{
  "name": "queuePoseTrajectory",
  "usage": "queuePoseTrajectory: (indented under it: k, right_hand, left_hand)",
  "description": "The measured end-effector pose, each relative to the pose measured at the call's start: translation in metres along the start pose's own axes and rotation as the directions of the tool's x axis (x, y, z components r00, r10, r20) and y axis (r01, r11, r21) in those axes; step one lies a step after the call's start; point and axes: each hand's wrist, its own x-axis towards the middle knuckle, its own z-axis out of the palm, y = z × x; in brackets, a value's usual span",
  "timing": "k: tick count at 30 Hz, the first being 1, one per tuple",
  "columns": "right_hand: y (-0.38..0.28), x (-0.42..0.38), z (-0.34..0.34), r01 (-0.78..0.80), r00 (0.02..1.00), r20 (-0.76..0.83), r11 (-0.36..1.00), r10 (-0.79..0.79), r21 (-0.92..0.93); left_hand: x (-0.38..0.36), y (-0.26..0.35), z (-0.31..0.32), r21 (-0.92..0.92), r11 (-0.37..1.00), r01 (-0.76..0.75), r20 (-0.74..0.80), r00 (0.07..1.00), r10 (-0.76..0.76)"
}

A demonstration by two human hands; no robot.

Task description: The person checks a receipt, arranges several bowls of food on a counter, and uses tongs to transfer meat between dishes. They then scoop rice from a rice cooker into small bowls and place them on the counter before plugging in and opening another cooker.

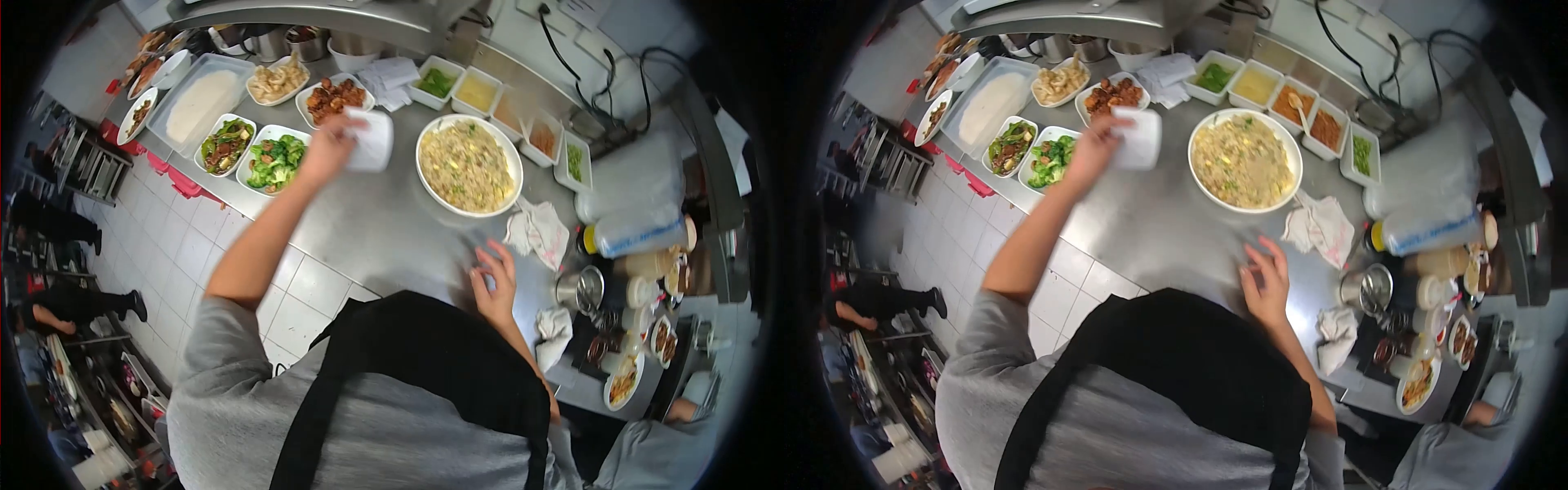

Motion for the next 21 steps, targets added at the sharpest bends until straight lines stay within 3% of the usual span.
queuePoseTrajectory:
  k: [1,2,5,7,8,9,10,11,13,16,19,20,21]
  right_hand:
    - [0.005,-0.007,-0.004,-0.036,0.999,0.031,0.998,0.038,-0.046]
    - [0.01,-0.013,-0.007,-0.071,0.995,0.057,0.993,0.076,-0.094]
    - [0.025,-0.031,-0.01,-0.04,0.997,0.052,0.971,0.054,-0.237]
    - [0.032,-0.034,-0.012,0.005,1.0,0.025,0.957,0.003,-0.29]
    - [0.035,-0.032,-0.01,-0.003,1.0,0.019,0.955,0.009,-0.297]
    - [0.036,-0.032,-0.008,-0.017,1.0,0.012,0.951,0.021,-0.308]
    - [0.035,-0.032,-0.007,-0.031,0.999,0.001,0.947,0.033,-0.319]
    - [0.034,-0.029,-0.005,-0.058,0.998,0.003,0.945,0.062,-0.323]
    - [0.034,-0.021,-0.004,-0.045,0.999,0.014,0.94,0.053,-0.338]
    - [0.042,-0.022,0.001,-0.043,0.999,-0.002,0.941,0.044,-0.335]
    - [0.055,-0.04,-0.004,-0.075,0.993,0.071,0.958,0.099,-0.277]
    - [0.064,-0.042,-0.016,0.078,0.963,0.265,0.991,-0.046,-0.112]
    - [0.024,-0.026,-0.031,0.107,0.95,0.307,0.98,-0.052,-0.165]
  left_hand:
    - [0.031,-0.02,-0.026,0.005,0.991,0.133,-0.056,0.99,-0.132]
    - [0.062,-0.025,-0.05,0.085,0.972,0.218,-0.205,0.959,-0.197]
    - [0.145,-0.059,-0.12,0.284,0.954,0.095,-0.532,0.843,0.074]
    - [0.199,-0.081,-0.161,0.375,0.913,0.158,-0.659,0.739,0.143]
    - [0.197,-0.049,-0.163,0.124,0.986,0.111,-0.661,0.75,-0.001]
    - [0.193,-0.02,-0.159,-0.143,0.987,0.067,-0.624,0.768,-0.143]
    - [0.207,-0.037,-0.16,-0.34,0.929,-0.147,-0.493,0.869,-0.043]
    - [0.219,-0.053,-0.147,-0.276,0.958,-0.084,-0.438,0.898,-0.048]
    - [0.215,-0.047,-0.094,0.06,0.998,-0.013,-0.296,0.955,0.03]
    - [0.216,-0.06,-0.023,0.437,0.891,-0.123,-0.007,0.99,0.14]
    - [0.214,-0.081,0.024,0.592,0.768,-0.244,0.15,0.97,0.192]
    - [0.216,-0.084,0.037,0.613,0.741,-0.275,0.18,0.961,0.209]
    - [0.22,-0.087,0.047,0.62,0.725,-0.301,0.201,0.954,0.224]
